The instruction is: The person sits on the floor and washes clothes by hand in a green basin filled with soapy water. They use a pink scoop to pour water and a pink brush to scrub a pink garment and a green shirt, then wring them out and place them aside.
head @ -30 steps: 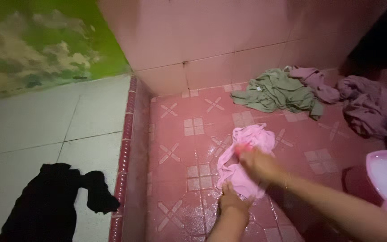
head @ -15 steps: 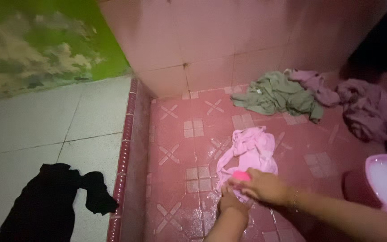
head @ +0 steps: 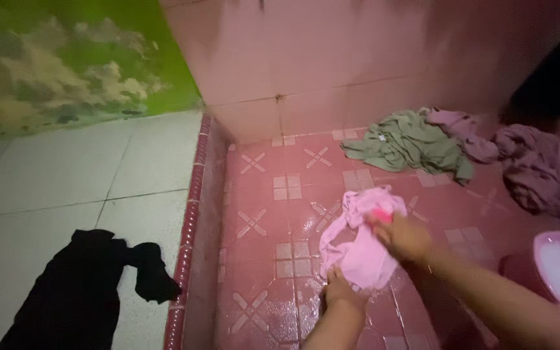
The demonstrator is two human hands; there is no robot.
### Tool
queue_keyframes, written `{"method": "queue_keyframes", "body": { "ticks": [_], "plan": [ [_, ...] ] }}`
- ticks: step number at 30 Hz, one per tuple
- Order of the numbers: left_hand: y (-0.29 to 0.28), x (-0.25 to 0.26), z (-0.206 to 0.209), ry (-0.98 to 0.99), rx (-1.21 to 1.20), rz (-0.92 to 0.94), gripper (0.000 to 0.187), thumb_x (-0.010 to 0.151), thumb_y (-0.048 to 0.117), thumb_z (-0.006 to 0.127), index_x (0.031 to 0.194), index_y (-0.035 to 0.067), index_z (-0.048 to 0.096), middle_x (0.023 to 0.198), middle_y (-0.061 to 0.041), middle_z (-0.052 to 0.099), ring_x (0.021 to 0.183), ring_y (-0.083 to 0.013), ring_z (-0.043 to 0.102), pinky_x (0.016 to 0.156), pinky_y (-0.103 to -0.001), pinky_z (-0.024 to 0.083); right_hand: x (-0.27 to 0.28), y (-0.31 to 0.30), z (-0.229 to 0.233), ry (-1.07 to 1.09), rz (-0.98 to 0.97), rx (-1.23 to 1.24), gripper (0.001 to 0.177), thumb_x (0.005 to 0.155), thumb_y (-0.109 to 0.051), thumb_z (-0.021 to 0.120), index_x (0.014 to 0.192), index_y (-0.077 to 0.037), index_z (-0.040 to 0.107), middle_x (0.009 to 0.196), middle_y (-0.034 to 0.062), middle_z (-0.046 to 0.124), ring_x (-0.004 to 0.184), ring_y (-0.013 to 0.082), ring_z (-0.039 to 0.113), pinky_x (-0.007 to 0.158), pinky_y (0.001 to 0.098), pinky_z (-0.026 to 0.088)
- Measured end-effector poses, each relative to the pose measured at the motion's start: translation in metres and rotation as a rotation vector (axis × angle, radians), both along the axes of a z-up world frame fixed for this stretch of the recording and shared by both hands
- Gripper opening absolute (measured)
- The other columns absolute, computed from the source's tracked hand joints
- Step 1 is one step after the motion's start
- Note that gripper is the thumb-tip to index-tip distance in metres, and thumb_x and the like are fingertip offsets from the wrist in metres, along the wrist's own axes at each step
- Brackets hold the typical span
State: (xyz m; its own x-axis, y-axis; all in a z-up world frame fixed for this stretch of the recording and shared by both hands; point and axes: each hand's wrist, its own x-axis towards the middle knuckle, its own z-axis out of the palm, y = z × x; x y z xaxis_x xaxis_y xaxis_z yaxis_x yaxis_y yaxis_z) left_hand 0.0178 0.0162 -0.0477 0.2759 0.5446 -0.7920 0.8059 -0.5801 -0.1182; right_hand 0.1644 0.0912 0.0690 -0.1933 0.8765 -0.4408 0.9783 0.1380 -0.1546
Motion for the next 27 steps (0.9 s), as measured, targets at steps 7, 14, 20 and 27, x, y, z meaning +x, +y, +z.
{"method": "queue_keyframes", "body": {
  "ticks": [7,14,20,27],
  "plan": [
    [-0.001,0.003,0.023,-0.027,-0.073,-0.054,0.09,0.094,0.056,0.062,0.164,0.04,0.006,0.172,-0.015,0.006,0.155,-0.0465,0.002,0.122,-0.069,-0.002,-0.014,0.002,-0.045,0.266,0.05,-0.053,0.066,0.104,-0.067,0.046,0.135,-0.01,0.058,0.125,0.029,0.061,0.119,0.0391,0.061,0.102,0.0511,0.045],
    [-0.008,-0.011,0.058,-0.045,-0.043,-0.01,0.087,0.098,0.054,0.059,0.165,0.039,0.007,0.167,-0.029,0.012,0.153,-0.0571,-0.002,0.125,-0.063,0.002,0.117,0.117,-0.158,0.546,-0.36,0.328,0.058,0.105,-0.05,0.04,0.14,-0.009,0.059,0.119,0.0231,0.07,0.11,0.0388,0.068,0.097,0.0502,0.049],
    [-0.022,-0.016,0.058,-0.437,0.189,0.296,0.067,0.094,0.02,0.062,0.156,0.03,0.039,0.158,-0.033,0.027,0.147,-0.0516,0.023,0.115,-0.053,0.037,0.174,0.06,-0.152,0.182,-0.297,0.296,0.072,0.098,-0.056,0.051,0.158,-0.02,0.033,0.147,0.0227,0.046,0.13,0.0447,0.049,0.109,0.0521,0.04],
    [-0.022,0.015,0.087,-0.989,-0.006,1.126,0.031,0.101,0.025,0.062,0.125,0.005,0.063,0.112,-0.013,0.071,0.095,-0.0225,0.068,0.086,-0.039,0.054,0.088,-0.012,-0.091,-0.026,0.233,0.135,0.093,0.077,-0.053,0.074,0.155,-0.03,0.029,0.155,0.0162,0.032,0.142,0.0342,0.035,0.118,0.0481,0.033]
  ]
}}
